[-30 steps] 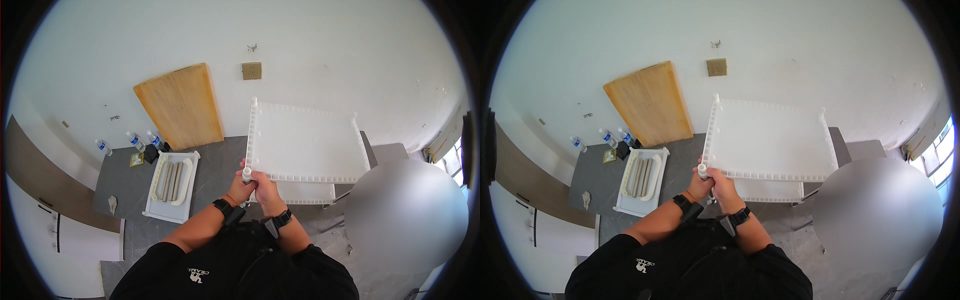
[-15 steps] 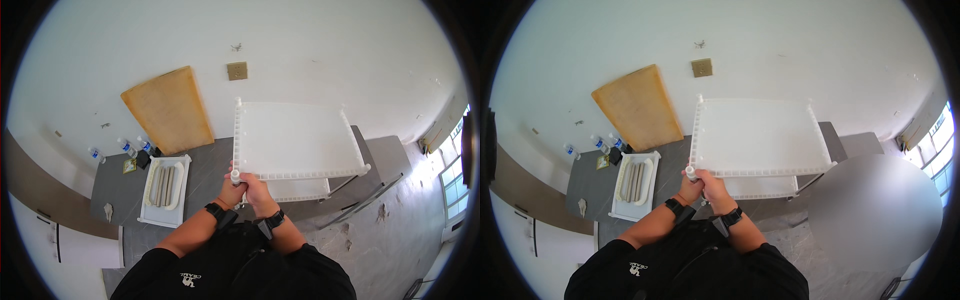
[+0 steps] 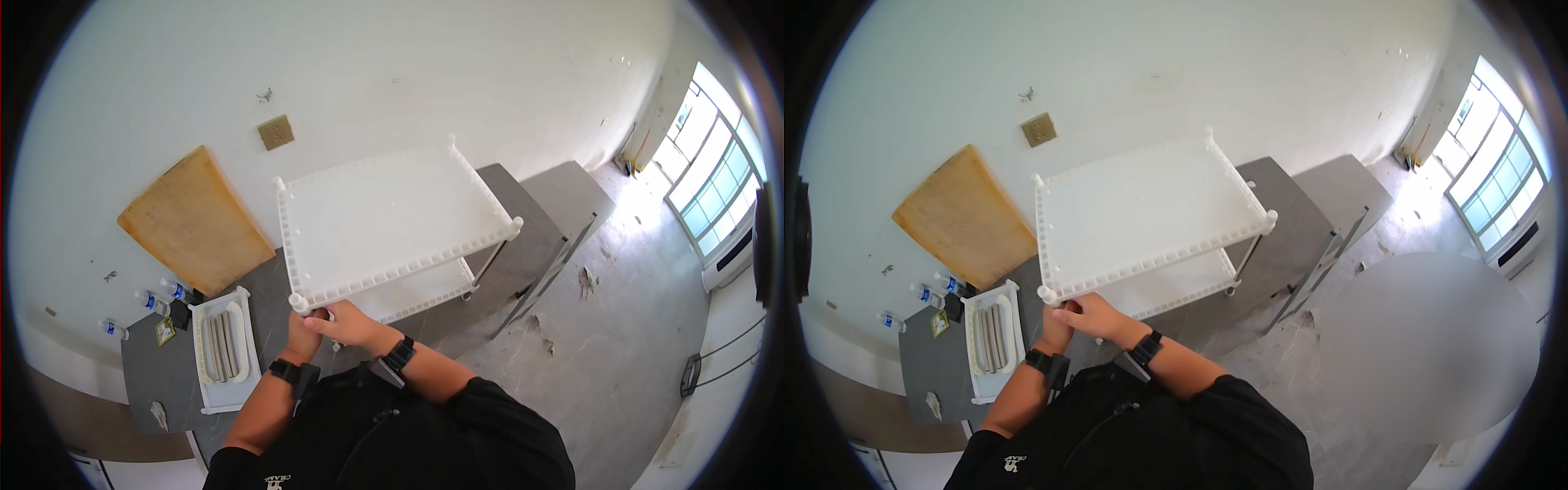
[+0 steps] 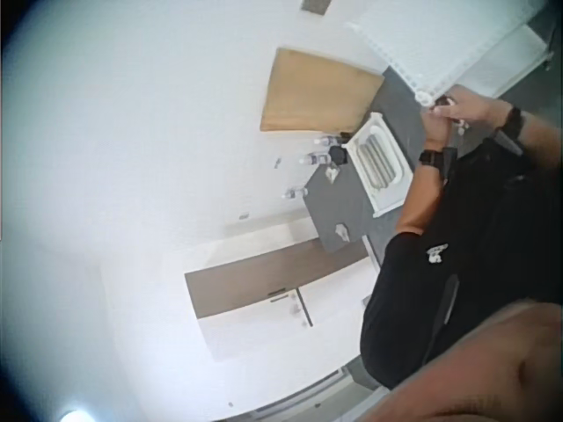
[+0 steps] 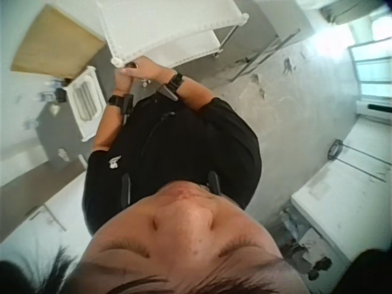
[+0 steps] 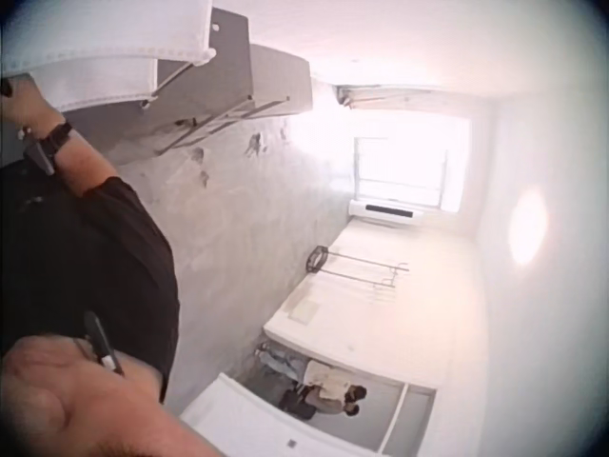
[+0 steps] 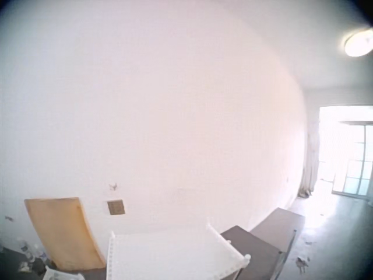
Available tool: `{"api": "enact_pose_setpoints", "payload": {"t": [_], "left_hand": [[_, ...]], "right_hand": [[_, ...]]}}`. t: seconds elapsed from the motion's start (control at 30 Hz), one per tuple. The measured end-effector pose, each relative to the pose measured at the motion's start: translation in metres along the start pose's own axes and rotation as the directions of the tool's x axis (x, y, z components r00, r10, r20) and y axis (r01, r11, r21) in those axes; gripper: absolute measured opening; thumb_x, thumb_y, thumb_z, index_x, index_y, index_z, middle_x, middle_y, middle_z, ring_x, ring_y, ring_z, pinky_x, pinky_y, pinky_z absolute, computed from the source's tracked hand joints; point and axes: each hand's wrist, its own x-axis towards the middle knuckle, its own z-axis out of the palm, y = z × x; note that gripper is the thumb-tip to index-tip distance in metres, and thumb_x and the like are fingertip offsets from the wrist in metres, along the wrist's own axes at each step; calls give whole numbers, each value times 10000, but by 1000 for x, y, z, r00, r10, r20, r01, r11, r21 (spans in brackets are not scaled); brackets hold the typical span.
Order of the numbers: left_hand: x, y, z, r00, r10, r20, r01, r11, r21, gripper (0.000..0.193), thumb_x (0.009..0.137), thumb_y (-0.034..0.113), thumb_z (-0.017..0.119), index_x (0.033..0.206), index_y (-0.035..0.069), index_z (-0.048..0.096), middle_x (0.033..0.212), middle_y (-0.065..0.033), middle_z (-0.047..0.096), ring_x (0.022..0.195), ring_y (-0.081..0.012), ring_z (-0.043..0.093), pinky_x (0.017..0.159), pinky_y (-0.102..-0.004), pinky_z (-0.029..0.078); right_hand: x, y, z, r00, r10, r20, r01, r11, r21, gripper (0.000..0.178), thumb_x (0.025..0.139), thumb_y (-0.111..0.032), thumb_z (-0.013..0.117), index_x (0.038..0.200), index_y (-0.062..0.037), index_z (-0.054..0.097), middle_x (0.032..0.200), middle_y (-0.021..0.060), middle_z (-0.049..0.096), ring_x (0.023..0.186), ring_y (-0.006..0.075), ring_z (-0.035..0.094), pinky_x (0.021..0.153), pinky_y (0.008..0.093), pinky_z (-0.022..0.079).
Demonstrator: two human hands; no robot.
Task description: The user is assembling a white plastic shelf, attaching the shelves to the metal poles.
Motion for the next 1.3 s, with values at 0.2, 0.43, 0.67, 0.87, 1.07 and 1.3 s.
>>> {"api": "enact_pose_setpoints", "payload": {"t": [0.2, 0.43, 0.67, 0.87, 1.07, 1.3], "left_hand": [[-10, 42, 11, 904, 297, 306, -366, 909, 200, 215, 939, 133, 589, 1106, 22, 666, 1076, -109, 679, 1030, -231, 657, 949, -388, 490], [19, -8, -49, 954, -253, 159, 297, 754, -585, 414, 1040, 361, 444, 1204, 30, 631, 1129, -94, 679, 1013, -219, 633, 1001, -386, 454], [28, 32, -9, 735, 21, 678, 508, 646, -570, 651, 1046, 513, 479, 1429, -13, 482, 1373, -161, 608, 1241, -284, 603, 1041, -455, 495], [14, 39, 23, 735, -33, 677, 533, 645, -548, 567, 992, 355, 518, 1292, -124, 571, 1187, -273, 688, 961, -296, 726, 841, -369, 600], [0, 57, 38, 814, -143, 563, 521, 606, -601, 457, 967, 259, 517, 1210, -120, 596, 1044, -269, 708, 775, -270, 722, 674, -333, 599], [-3, 62, 48, 820, -173, 546, 533, 578, -618, 372, 944, 197, 559, 1172, -95, 598, 928, -210, 718, 667, -242, 706, 575, -343, 596]], "right_hand": [[-31, 21, -1, 937, -212, -277, 210, 977, -36, 316, 1015, -191, 608, 1271, -5, 595, 1098, 40, 634, 1177, 167, 605, 1010, 327, 471], [-25, 18, 21, 960, -6, -278, -21, 995, -95, 323, 981, -168, 636, 1270, -23, 624, 1043, 96, 689, 940, 169, 629, 834, 342, 515], [-41, 21, 45, 819, -319, -476, 315, 945, -91, 260, 950, -143, 675, 1177, -19, 647, 972, 81, 676, 917, 187, 641, 789, 360, 517], [-48, 33, 48, 781, -348, -519, 298, 937, -180, 96, 914, -58, 672, 991, -29, 622, 910, 50, 647, 851, 165, 621, 739, 340, 498], [-52, 40, 50, 710, -397, -581, 336, 917, -216, 90, 894, -48, 661, 978, -28, 638, 893, 63, 660, 833, 184, 638, 727, 349, 509], [-69, 32, 41, 774, -267, -574, 239, 963, -126, 235, 883, -84, 636, 1107, -17, 647, 999, 112, 691, 946, 260, 674, 838, 404, 529]]}}
